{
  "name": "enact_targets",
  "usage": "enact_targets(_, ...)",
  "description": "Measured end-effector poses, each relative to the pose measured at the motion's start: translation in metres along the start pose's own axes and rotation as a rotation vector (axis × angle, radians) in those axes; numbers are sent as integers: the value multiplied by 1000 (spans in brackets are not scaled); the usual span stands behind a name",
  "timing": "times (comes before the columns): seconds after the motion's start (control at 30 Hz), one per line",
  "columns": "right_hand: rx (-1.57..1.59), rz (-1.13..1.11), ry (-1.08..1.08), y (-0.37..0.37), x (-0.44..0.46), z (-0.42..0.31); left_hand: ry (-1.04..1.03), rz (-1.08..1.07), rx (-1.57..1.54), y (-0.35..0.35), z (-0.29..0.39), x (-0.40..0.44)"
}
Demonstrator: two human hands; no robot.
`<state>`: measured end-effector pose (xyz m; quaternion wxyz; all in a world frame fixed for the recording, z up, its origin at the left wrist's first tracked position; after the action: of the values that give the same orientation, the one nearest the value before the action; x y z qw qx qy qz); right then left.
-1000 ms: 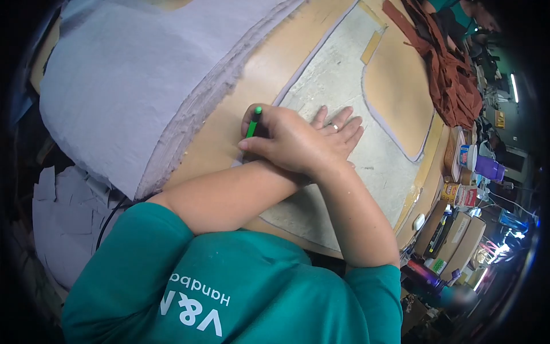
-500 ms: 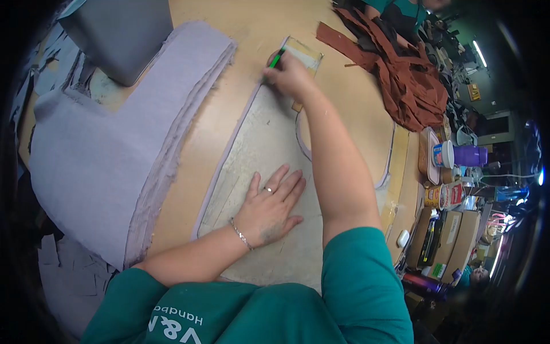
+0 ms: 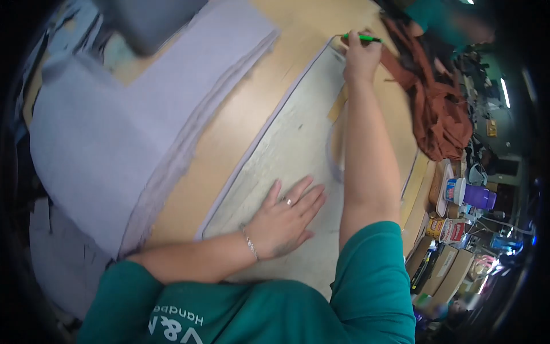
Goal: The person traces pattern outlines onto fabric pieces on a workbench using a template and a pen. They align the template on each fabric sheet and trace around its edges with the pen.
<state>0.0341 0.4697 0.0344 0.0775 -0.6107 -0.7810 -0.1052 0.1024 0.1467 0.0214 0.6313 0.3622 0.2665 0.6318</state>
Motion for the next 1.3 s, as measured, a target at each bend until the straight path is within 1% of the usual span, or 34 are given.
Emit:
enact_targets(0.03,1,-74,-60,-12,-32,-14,-2,8,4,-1,0,-1)
enact_targets(0.07,-70,-270,-147,-29,-62,-21,-4,10,10,-2,-1,-1)
enact_targets(0.1,-81,-413,-223,-46,-102,-29,-9,11,20,-5,-1,-2)
enact_targets(0.13,-153,-632,-247,-64,-147,-43,8,-51,18,-9,-2,-5)
enact_targets(0.17,-100,-825,-340,-80,-196,-52,14,-101,23,-11,-3,-3)
enact_targets(0.2,-165,-925,-417,-88,-238,-60,12,-148,27,-16,-3,0)
enact_targets(0.23,-182,-1048,-487,-94,-274,-66,47,-35,-278,-29,-6,6)
enact_targets(0.27,-230,-1181,-444,-96,-298,-65,80,87,-577,-41,-15,7)
enact_targets(0.3,-214,-1197,-470,-96,-314,-63,4,37,-263,-37,-12,5)
enact_targets(0.33,-200,-1215,-494,-96,-325,-62,-23,44,-190,-35,-11,2)
enact_targets(0.4,-295,-1233,-490,-97,-331,-67,-76,67,-37,-32,-10,1)
enact_targets(0.43,-344,-1241,-488,-96,-332,-69,-117,30,72,-31,-9,1)
enact_targets(0.53,-377,-1275,-479,-95,-339,-66,-131,73,41,-27,-7,0)
enact_targets(0.63,-377,-1281,-443,-96,-343,-68,-135,72,57,-27,-7,-2)
enact_targets(0.7,-400,-1288,-375,-95,-341,-71,-115,69,26,-26,-8,-2)
enact_targets(0.73,-412,-1290,-338,-95,-338,-72,-107,69,13,-26,-9,-1)
enact_targets(0.8,-406,-1160,-321,-84,-312,-63,-22,58,-142,-42,-8,1)
enact_targets(0.83,-501,-1054,-384,-75,-292,-59,9,55,-216,-26,-7,3)
enact_targets(0.87,-297,-911,-277,-68,-266,-54,21,-255,-89,-33,-5,4)
enact_targets(0.93,-432,-809,-35,-53,-212,-47,13,47,59,-12,-2,-3)
enact_targets(1.0,-328,-677,-138,-41,-163,-32,9,63,12,-7,-2,-3)
enact_targets(1.03,-321,-599,-155,-35,-139,-25,6,88,-7,-6,-2,-3)
enact_targets(1.13,-414,-439,-42,-22,-68,-8,9,74,-25,-2,-1,-2)
enact_targets(1.2,-452,-279,84,-13,-30,2,14,41,-28,-2,0,0)
enact_targets(1.23,-431,-222,159,-10,-11,12,14,21,-25,-2,1,1)
enact_targets(1.27,-347,-181,143,-9,-4,14,8,14,-8,-1,2,2)
enact_targets(1.3,-492,-87,261,-3,11,24,4,4,9,0,3,3)
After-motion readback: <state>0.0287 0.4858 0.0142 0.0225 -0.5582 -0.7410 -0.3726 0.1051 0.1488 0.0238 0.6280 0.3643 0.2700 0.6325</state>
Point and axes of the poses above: each hand's wrist, its own x-axis towards the middle knuckle, its own y-axis out of the back of the hand, z = x × y, the point moved 8 cm from there along x, towards the middle knuckle, and after that the axes turned 1 degree about -x, right-handed, at the moved point
